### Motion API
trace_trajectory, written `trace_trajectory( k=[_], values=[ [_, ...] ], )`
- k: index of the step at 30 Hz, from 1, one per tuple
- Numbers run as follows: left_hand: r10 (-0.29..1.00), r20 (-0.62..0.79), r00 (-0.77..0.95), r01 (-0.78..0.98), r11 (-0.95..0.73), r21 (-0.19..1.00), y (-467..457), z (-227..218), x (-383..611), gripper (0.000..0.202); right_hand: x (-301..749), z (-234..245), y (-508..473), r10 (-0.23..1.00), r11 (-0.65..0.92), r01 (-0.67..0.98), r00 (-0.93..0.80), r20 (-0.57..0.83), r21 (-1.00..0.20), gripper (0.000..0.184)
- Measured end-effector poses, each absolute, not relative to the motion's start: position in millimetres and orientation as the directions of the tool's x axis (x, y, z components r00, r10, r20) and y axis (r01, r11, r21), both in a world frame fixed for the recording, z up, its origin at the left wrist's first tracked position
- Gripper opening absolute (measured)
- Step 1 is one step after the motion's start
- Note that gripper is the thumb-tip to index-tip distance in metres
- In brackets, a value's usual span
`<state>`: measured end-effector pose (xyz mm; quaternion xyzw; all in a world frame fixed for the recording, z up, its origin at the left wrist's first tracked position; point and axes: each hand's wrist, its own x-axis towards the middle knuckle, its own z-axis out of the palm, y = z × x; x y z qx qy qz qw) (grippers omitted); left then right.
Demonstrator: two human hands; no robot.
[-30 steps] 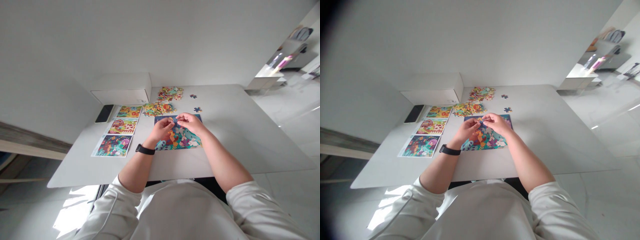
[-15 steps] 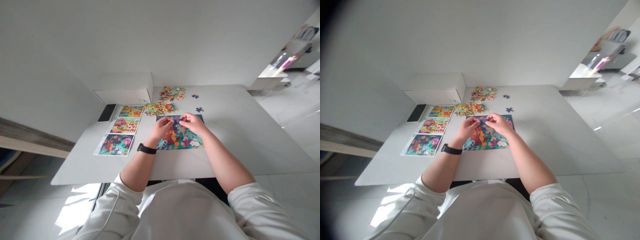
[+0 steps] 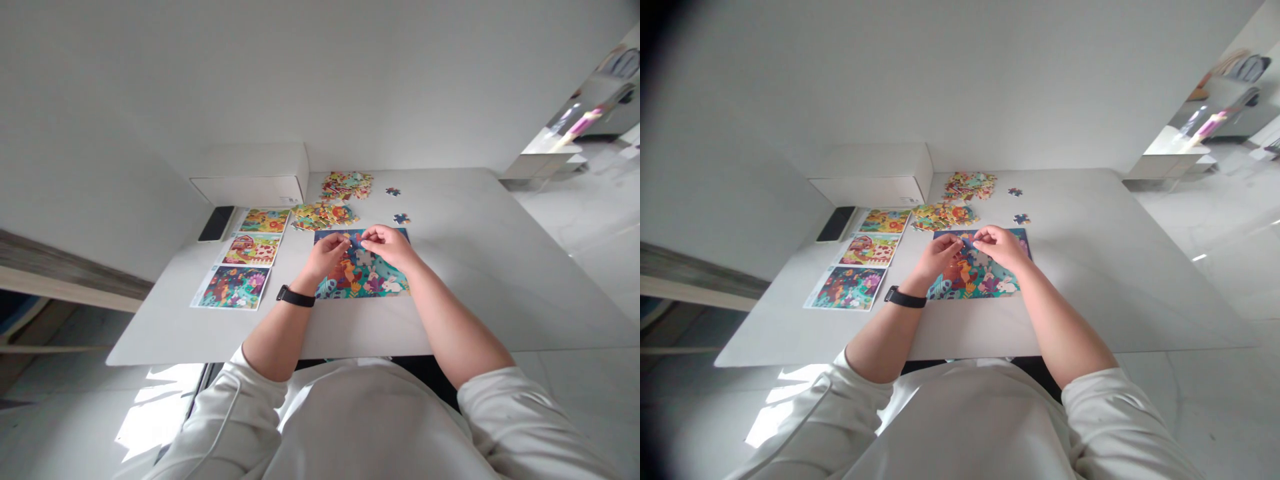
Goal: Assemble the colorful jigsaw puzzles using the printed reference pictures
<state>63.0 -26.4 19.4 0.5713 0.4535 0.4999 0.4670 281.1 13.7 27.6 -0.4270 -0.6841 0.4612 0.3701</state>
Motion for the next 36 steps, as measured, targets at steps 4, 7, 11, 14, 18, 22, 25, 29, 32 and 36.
trace_trajectory(
  k=[4,7,11,14,18,22,25,29,32,36],
  values=[
    [0.987,0.148,0.063,0.082,-0.152,0.985,-22.3,13.3,62.5,0.043,285.8,25.3,16.7,0.932,0.212,0.292,-0.346,0.104,-0.933,0.031],
    [0.986,0.167,0.001,0.132,-0.166,0.977,-19.6,9.0,58.5,0.03,291.3,25.5,19.8,0.945,0.207,0.321,-0.31,0.105,-0.924,0.031],
    [0.963,0.265,-0.049,0.388,-0.226,0.893,-21.9,10.6,51.1,0.013,297.5,28.7,22.2,0.956,0.19,0.358,-0.278,0.089,-0.914,0.029],
    [0.936,0.352,0.006,0.576,-0.291,0.764,-26.7,15.9,48.4,0.014,299.5,28.5,22.9,0.959,0.182,0.407,-0.275,0.07,-0.895,0.023],
    [0.926,0.362,0.11,0.65,-0.343,0.678,-28.1,16.6,48.2,0.02,299.1,21.7,24.5,0.958,0.191,0.512,-0.283,0.046,-0.837,0.015],
    [0.924,0.336,0.181,0.667,-0.366,0.649,-24.4,10.7,46.8,0.021,296.7,13.0,26.7,0.958,0.187,0.635,-0.285,-0.002,-0.75,0.013],
    [0.915,0.321,0.245,0.676,-0.399,0.62,-23.3,9.2,45.9,0.022,294.2,8.4,26.9,0.957,0.189,0.682,-0.289,-0.022,-0.706,0.012],
    [0.897,0.31,0.316,0.685,-0.442,0.579,-23.6,9.7,46.7,0.025,291.5,6.5,24.8,0.957,0.211,0.707,-0.291,-0.006,-0.675,0.012],
    [0.886,0.304,0.351,0.689,-0.464,0.556,-23.3,7.8,47.6,0.027,290.8,9.0,22.5,0.958,0.222,0.745,-0.287,-0.002,-0.63,0.011],
    [0.88,0.292,0.375,0.698,-0.475,0.536,-23.1,3.3,48.8,0.027,290.1,15.4,19.2,0.957,0.22,0.776,-0.288,-0.022,-0.591,0.009]
  ],
)
